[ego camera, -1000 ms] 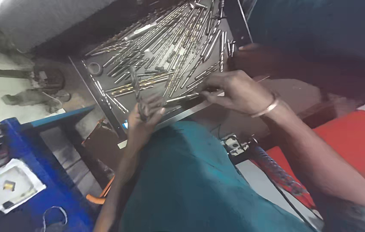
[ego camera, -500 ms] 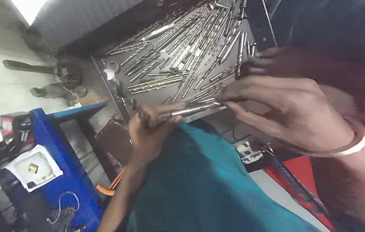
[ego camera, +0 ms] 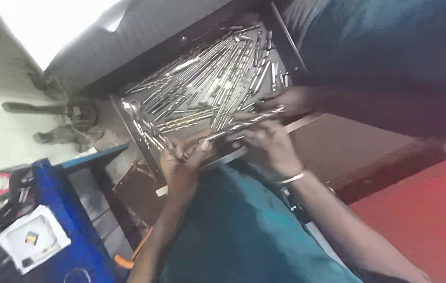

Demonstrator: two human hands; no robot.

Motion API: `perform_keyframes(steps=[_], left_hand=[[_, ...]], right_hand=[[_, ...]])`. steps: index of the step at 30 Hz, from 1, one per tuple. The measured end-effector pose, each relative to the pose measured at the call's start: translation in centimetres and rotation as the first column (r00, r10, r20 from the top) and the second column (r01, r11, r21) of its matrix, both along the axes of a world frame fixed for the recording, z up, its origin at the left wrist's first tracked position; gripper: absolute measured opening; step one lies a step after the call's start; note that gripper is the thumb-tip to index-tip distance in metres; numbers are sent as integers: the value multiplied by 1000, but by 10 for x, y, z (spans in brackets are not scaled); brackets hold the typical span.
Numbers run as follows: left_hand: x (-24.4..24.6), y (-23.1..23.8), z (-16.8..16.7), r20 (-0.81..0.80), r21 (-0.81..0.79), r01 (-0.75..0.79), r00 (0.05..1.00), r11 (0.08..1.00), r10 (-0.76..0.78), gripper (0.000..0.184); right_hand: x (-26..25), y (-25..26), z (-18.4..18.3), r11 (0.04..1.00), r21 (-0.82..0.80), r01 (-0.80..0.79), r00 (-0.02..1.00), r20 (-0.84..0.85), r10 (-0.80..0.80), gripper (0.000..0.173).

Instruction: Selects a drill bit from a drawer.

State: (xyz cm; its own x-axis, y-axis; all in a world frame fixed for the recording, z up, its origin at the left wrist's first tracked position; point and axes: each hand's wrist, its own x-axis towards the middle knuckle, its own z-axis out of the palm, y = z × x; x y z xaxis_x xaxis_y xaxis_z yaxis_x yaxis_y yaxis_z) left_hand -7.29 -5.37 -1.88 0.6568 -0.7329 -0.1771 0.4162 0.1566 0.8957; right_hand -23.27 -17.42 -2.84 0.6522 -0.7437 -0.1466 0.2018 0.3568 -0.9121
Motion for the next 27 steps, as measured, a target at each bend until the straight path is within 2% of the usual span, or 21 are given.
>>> perform_keyframes(steps=[2, 5, 7, 10, 12, 18, 24, 27], left_hand=[[-4, -8, -8, 36, 76, 70, 997, 995, -73, 19], [0, -13, -30, 197, 287, 157, 956, 945, -219, 8], [12, -11, -55, 345, 482, 174, 863, 859, -369, 18], [26, -3, -79, 491, 718, 106, 624, 688, -608, 47], [30, 0, -86, 519, 757, 77, 531, 648, -670, 53], [31, 2, -89, 510, 766, 127, 477, 631, -715, 59], [25, 0, -89, 540, 775, 80, 431, 627, -722, 58], [25, -2, -91, 574, 747, 80, 422, 660, -702, 58]], right_hand=[[18, 9, 4, 989, -73, 131, 987, -80, -136, 24], [23, -6, 9, 935, -318, 160, 956, -186, -227, 14], [18, -21, 12, 872, -467, 147, 943, -200, -266, 16], [10, -39, 20, 765, -624, 159, 924, -179, -338, 19], [8, -46, 26, 692, -701, 172, 912, -153, -382, 21], [5, -49, 41, 561, -814, 152, 870, -159, -467, 23], [0, -49, 54, 519, -843, 142, 848, -166, -503, 25], [-1, -50, 57, 495, -854, 158, 838, -150, -526, 25]])
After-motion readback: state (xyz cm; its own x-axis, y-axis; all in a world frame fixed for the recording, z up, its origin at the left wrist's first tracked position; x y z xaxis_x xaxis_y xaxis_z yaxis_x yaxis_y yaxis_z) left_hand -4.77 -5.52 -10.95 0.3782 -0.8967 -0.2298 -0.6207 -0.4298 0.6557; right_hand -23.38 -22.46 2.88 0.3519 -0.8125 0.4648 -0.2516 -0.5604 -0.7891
